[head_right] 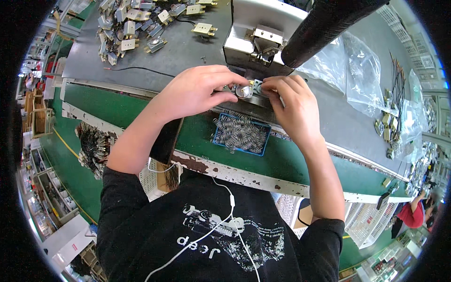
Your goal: Assemble small mechanical or electronic components on a production line using an electric screwdriver.
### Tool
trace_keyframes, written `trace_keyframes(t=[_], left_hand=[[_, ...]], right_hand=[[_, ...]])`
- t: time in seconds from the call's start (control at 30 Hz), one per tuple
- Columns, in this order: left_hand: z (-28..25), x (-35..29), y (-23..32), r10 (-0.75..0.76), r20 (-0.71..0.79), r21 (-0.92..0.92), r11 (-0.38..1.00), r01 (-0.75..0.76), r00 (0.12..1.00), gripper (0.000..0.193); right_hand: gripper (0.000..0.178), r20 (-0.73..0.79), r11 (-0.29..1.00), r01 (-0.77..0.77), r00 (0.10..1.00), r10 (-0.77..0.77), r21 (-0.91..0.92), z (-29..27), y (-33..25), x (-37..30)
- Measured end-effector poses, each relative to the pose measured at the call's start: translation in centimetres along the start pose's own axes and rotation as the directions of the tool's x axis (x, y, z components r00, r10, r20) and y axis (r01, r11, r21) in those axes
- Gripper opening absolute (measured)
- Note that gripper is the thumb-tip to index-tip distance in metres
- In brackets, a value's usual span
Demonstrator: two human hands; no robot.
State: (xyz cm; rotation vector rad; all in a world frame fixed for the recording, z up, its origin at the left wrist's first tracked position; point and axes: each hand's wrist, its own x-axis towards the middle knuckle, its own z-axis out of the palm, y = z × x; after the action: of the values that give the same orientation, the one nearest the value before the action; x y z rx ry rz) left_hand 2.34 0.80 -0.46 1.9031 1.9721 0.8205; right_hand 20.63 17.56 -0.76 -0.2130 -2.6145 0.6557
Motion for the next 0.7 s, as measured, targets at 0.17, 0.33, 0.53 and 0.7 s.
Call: trace_keyframes(t=[0.17,0.33,0.53,0.7], left_hand=[[-0.1,0.2,0.1,-0.011,0.024,0.002,1.000,0.011,1.000,0.034],[0.0,0.2,0.2,0.003,0.011,-0.017,1.000,-0.003,1.000,0.035],[-0.2,0.1,1.5,0.037,-0.036,-0.049,0.998,-0.038,0.999,0.034],[-0.7,0.4,2.6,0.034,-0.030,-0.075,0.997,-0.036,0.999,0.036]], right_hand=[[0.018,-0.014,0.999,0.032,0.999,-0.033,-0.020,0.1,-0.1,0.1],[0.018,-0.049,0.995,-0.101,0.994,0.101,0.001,-0.2,-1.0,-0.2],[0.038,0.034,0.930,-0.252,0.967,0.253,0.268,-0.6,-3.9,-0.6],[0.042,0.050,0.878,-0.294,0.953,0.297,0.377,-0.6,-3.6,-1.0]])
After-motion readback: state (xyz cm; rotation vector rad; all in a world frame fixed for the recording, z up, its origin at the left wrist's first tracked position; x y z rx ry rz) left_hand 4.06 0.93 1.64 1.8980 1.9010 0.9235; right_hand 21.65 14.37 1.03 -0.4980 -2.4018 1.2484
